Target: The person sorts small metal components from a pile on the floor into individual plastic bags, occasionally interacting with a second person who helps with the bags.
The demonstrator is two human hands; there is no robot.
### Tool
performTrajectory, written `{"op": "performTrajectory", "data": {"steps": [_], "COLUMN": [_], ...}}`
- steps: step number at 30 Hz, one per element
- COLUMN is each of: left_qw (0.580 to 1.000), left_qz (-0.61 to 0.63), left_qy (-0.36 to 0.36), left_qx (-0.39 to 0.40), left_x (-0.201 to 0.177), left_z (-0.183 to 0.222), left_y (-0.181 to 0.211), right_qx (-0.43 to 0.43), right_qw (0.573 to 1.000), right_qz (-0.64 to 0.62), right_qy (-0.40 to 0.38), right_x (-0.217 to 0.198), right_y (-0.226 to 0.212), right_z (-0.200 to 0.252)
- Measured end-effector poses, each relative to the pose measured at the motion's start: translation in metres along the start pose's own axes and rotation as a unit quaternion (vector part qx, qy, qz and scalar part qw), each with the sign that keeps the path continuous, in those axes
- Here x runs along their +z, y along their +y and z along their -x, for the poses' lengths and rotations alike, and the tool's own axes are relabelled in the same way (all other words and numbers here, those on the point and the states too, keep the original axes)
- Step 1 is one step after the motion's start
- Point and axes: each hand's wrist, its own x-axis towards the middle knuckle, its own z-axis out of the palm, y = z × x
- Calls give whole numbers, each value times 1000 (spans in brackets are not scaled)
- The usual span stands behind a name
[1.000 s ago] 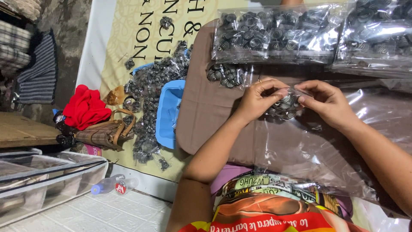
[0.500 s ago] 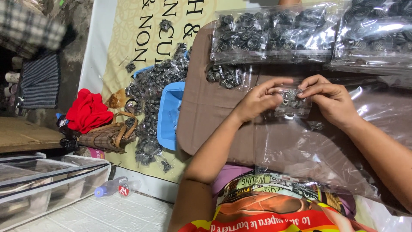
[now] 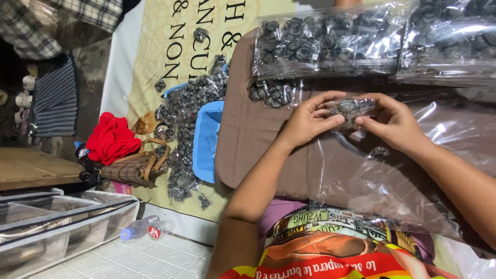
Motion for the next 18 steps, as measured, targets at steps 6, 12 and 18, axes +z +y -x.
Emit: {"op": "performTrajectory", "data": {"steps": [6,12,18], "left_qw": [994,989,994], "left_qz": [-68,136,80], "left_qy": [75,28,77], "left_qx": [38,-51,-13], "left_x": [2,5,0], "left_z": [4,-5,-6], "left_y": [4,-6,-6], "right_qx": [-250,-475,-439], "right_qw": [949,763,844], "right_qz": [156,431,306], "right_qy": [112,81,35], "right_x": [-8,2,7], "right_y": [14,3,-5], "right_z": [0,4,7]}}
